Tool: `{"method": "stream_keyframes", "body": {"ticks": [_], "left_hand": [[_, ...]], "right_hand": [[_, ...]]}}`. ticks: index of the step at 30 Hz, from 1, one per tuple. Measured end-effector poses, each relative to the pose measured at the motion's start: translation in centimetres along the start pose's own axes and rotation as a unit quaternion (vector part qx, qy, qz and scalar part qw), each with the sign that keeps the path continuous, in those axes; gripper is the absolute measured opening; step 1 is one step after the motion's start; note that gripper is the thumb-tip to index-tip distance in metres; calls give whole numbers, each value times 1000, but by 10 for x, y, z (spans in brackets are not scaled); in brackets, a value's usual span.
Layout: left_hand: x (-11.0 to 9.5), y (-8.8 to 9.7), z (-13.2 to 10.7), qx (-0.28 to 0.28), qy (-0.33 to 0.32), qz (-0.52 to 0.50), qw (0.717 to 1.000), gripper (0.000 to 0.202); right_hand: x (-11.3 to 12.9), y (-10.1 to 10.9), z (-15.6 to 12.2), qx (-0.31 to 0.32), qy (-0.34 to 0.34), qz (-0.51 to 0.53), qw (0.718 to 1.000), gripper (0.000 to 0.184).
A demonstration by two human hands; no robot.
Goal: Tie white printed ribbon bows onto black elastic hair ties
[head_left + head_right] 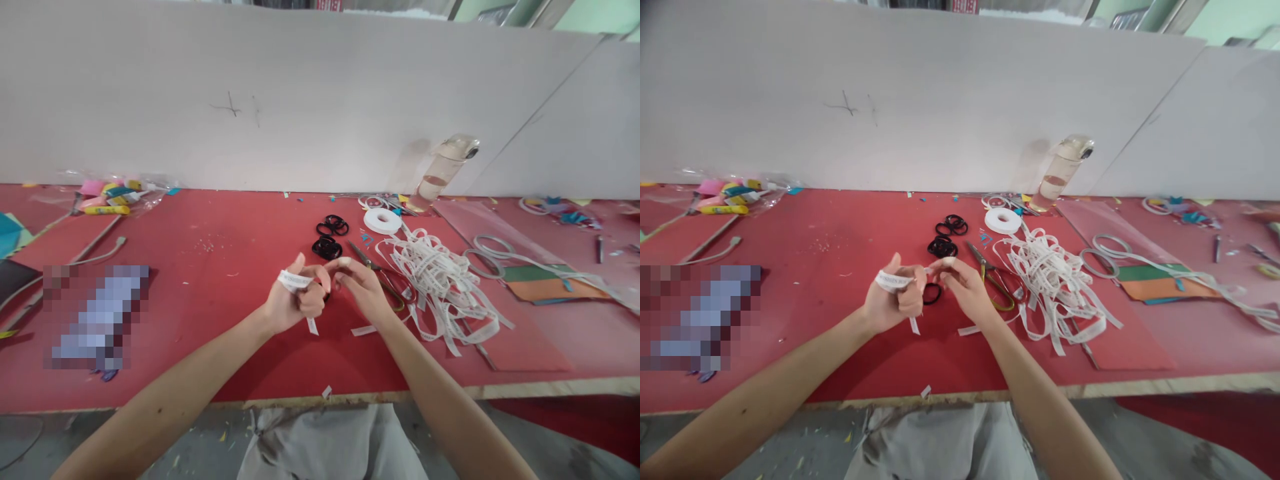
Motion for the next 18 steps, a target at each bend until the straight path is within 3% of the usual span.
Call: {"method": "stream_keyframes", "body": {"ticks": [3,7,11,18], "left_hand": [[27,-16,-7,79,112,22,990,62],[56,-35,-20,174,204,61,961,68],[64,-41,-27,194,237,77,949,71],[58,-43,-25,197,229,59,951,71]], "right_hand": [[3,-4,0,14,-13,28,999,29],[7,-34,-10,165,-66,81,981,38],[7,-50,-20,269,-94,142,948,32],[-3,-40,-20,288,-111,106,945,33]]}}
Point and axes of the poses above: each hand's wrist, its own z-axis towards the middle knuckle, its own y-axis out of the back of the hand, x = y × z, the point moved 7 cm from there along z, towards the middle knuckle, and after that the axes turned 4 degrees about -y, right-handed, at the moved point
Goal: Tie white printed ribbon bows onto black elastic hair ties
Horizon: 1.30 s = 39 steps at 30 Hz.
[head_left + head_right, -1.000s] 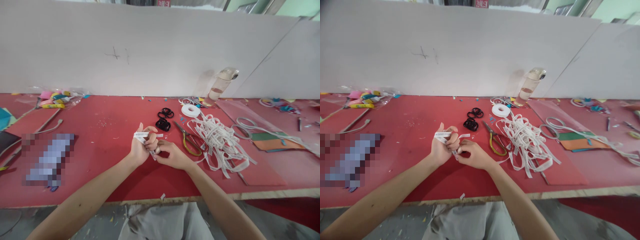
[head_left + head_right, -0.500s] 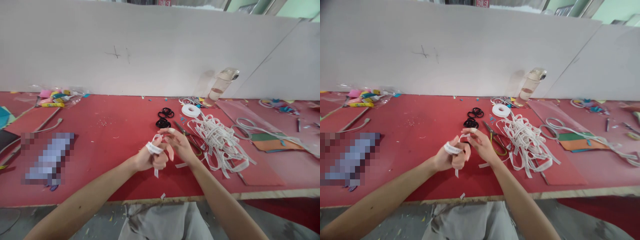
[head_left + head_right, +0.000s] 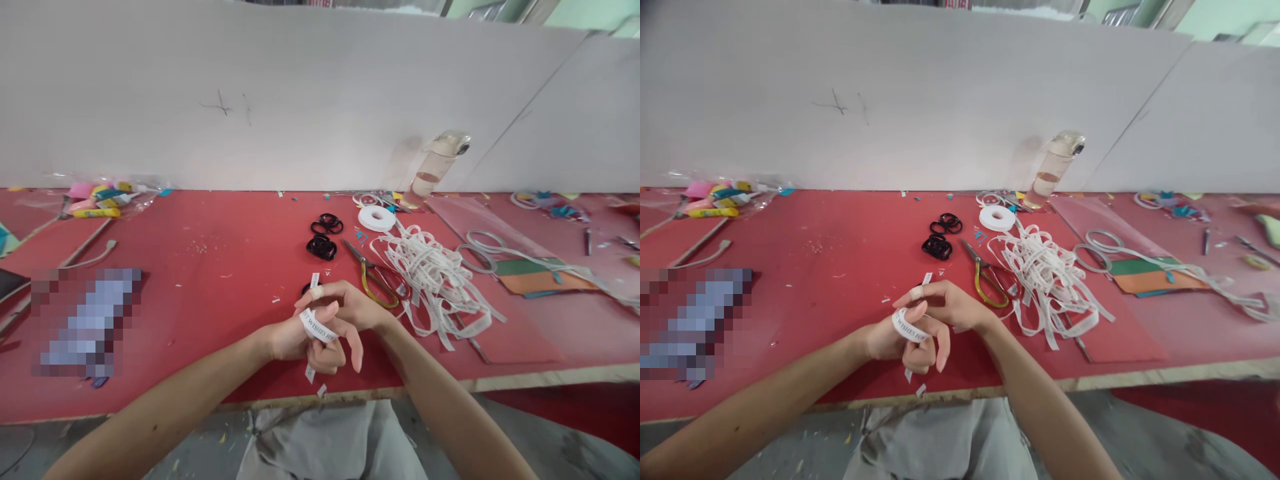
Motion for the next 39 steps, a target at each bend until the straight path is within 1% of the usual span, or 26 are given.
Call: {"method": "stream_keyframes", "body": {"ticks": [2,4,7,9,11,13,16,19,22,26,28,31,33,36,39], "left_hand": [[-3,1,0,1,-10,-10,1000,72],[-8,5,0,-15,-35,-22,999,74],[-17,19,-1,-60,-81,-43,994,77],[-21,27,-3,-78,-95,-55,991,78],[-22,31,-4,-81,-97,-58,990,78],[-21,31,-5,-77,-92,-54,991,78],[-18,22,-3,-57,-70,-40,995,78],[-15,15,-1,-40,-53,-22,998,78],[-17,19,-2,-63,-76,-8,995,75],[-22,31,0,-105,-109,-8,988,71],[-25,31,6,-105,-114,-8,988,71],[-33,27,18,-79,-117,10,990,72],[-37,27,26,-70,-120,18,990,74],[-44,35,32,-85,-148,7,985,72],[-47,45,29,-101,-174,-7,980,67]], "right_hand": [[0,3,1,-13,3,-23,1000,34],[-1,6,2,-43,4,-27,999,34],[0,12,4,-108,14,-11,994,33],[2,14,5,-134,27,-9,991,28],[4,12,5,-129,30,-11,991,22],[5,8,5,-110,25,-5,994,20],[6,4,4,-88,16,15,996,24],[8,4,3,-95,13,10,995,28],[8,9,5,-120,26,-1,992,28],[5,23,5,-193,48,3,980,29],[6,27,3,-207,59,2,977,29],[10,30,-3,-210,73,25,975,28],[13,36,-7,-228,86,45,969,27],[13,46,-11,-265,94,46,958,24],[15,50,-11,-287,100,12,953,22]]}}
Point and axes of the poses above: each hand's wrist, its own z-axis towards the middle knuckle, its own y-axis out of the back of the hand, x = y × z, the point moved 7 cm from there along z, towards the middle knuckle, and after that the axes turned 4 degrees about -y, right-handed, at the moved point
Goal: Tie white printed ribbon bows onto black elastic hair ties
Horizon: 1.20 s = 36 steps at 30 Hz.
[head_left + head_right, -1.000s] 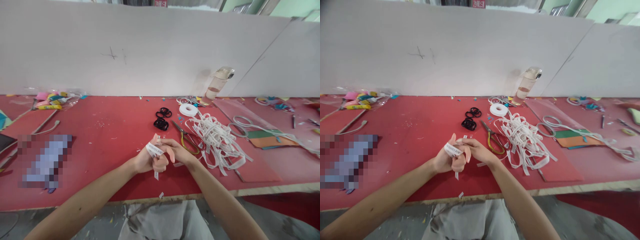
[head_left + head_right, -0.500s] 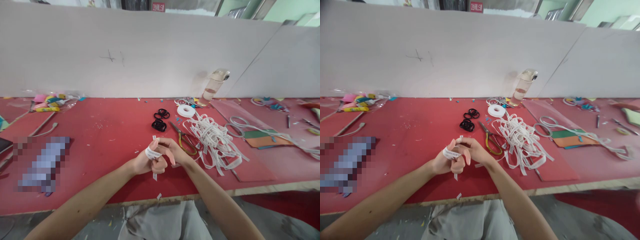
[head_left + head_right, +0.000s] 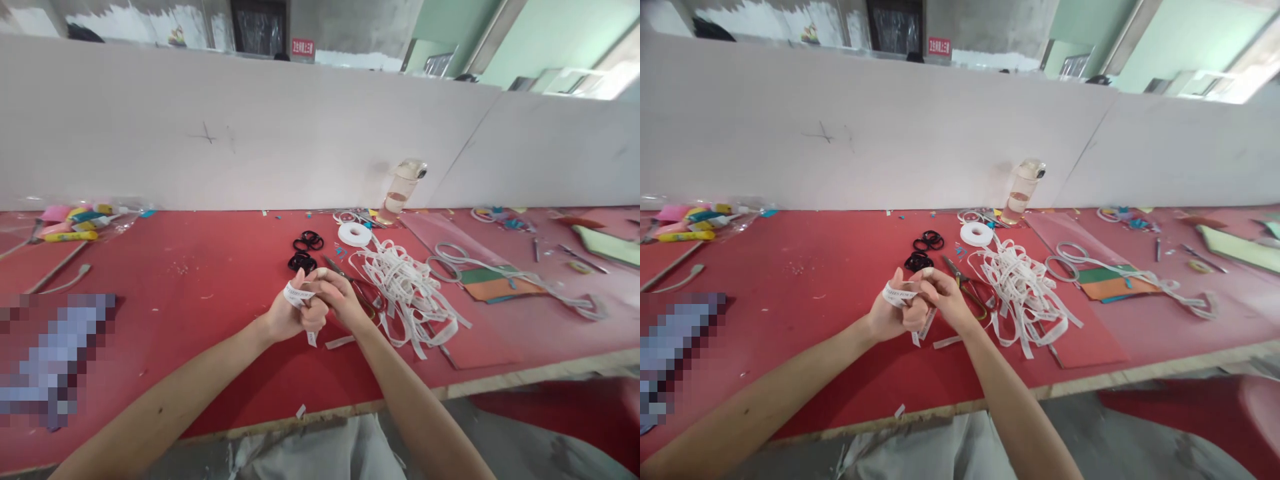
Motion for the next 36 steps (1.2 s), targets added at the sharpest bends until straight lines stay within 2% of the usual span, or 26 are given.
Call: {"method": "stream_keyframes", "body": {"ticks": [5,10,17,20,27,31,36], "left_hand": [[-4,4,-8,6,-22,-6,1000,62],[-3,2,-11,5,-23,5,1000,62],[-17,21,-10,-86,-63,37,994,73],[-21,25,-8,-110,-74,83,988,77],[-24,46,-11,-174,-90,252,947,75],[-30,55,-17,-226,-110,301,920,68],[-37,54,-21,-276,-140,334,890,58]], "right_hand": [[-2,-6,2,14,1,-9,1000,19],[-6,2,3,-26,0,-43,999,21],[-9,3,4,-57,20,-134,989,32],[-11,5,5,-81,27,-157,984,34],[-1,6,1,-96,44,-174,979,29],[12,-1,-4,-100,89,-204,970,27],[21,-7,-14,-108,175,-269,941,19]]}}
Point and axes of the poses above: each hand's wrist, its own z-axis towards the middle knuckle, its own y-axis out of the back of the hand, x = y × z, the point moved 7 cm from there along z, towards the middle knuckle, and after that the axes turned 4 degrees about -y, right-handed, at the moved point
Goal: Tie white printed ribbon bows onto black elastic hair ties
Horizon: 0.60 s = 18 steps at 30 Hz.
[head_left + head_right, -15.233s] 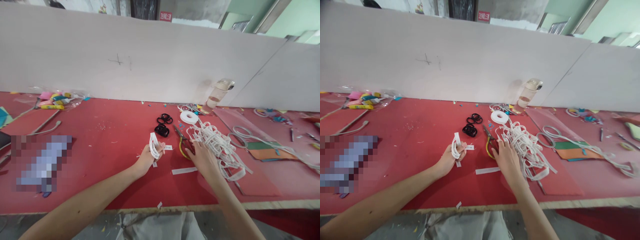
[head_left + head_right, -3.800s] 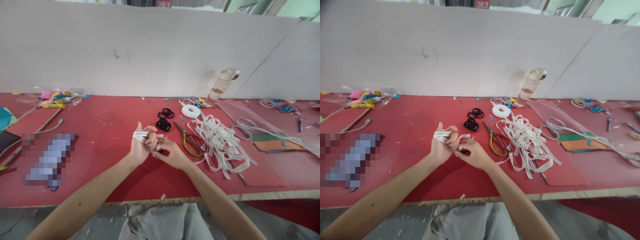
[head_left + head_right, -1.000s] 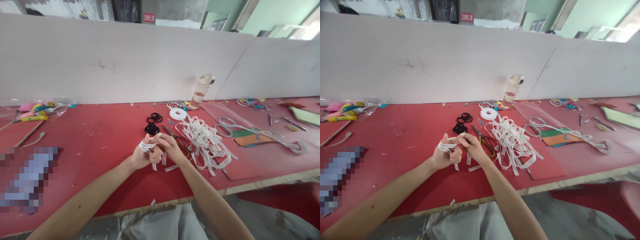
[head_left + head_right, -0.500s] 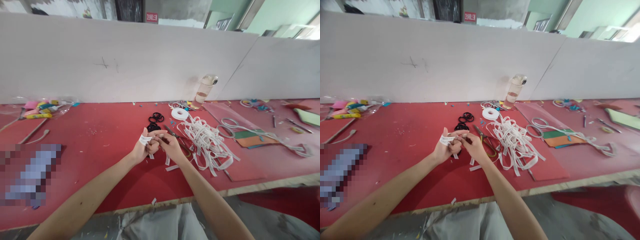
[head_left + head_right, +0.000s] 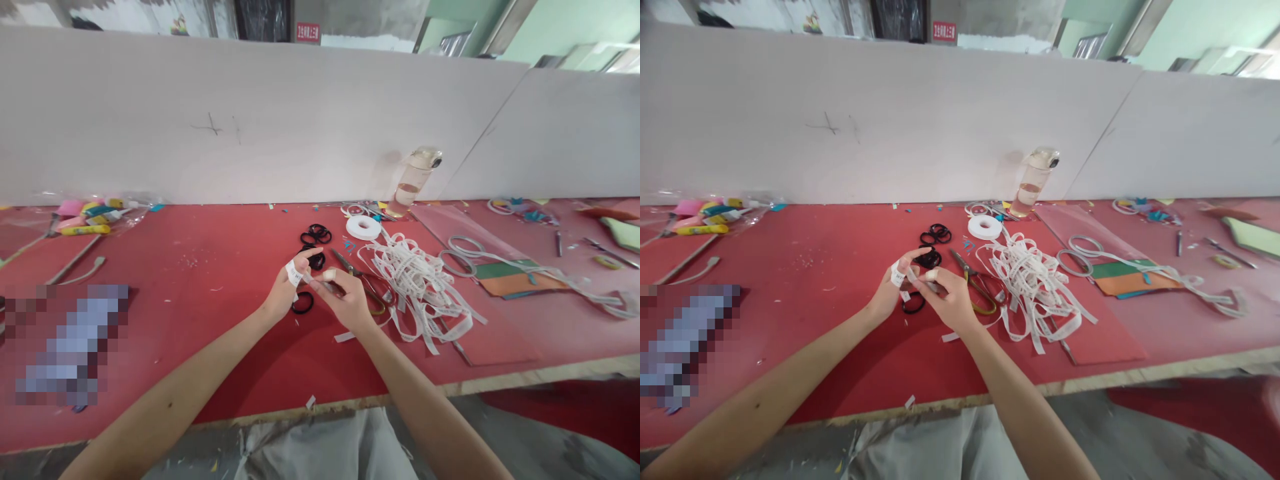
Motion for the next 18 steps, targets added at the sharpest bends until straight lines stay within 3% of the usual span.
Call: {"method": "stream_keyframes", "body": {"ticks": [4,8,12,18], "left_hand": [[-4,-1,3,-3,-31,-9,999,57],[-2,0,7,0,-24,-40,999,55],[1,3,8,-8,1,-69,998,57],[1,10,7,-30,-19,-52,998,63]], "right_hand": [[12,-1,-7,-16,94,-27,995,8],[20,-2,-9,-22,125,-7,992,6],[16,-1,-7,-8,83,28,996,8],[7,-1,-6,4,16,50,999,14]]}}
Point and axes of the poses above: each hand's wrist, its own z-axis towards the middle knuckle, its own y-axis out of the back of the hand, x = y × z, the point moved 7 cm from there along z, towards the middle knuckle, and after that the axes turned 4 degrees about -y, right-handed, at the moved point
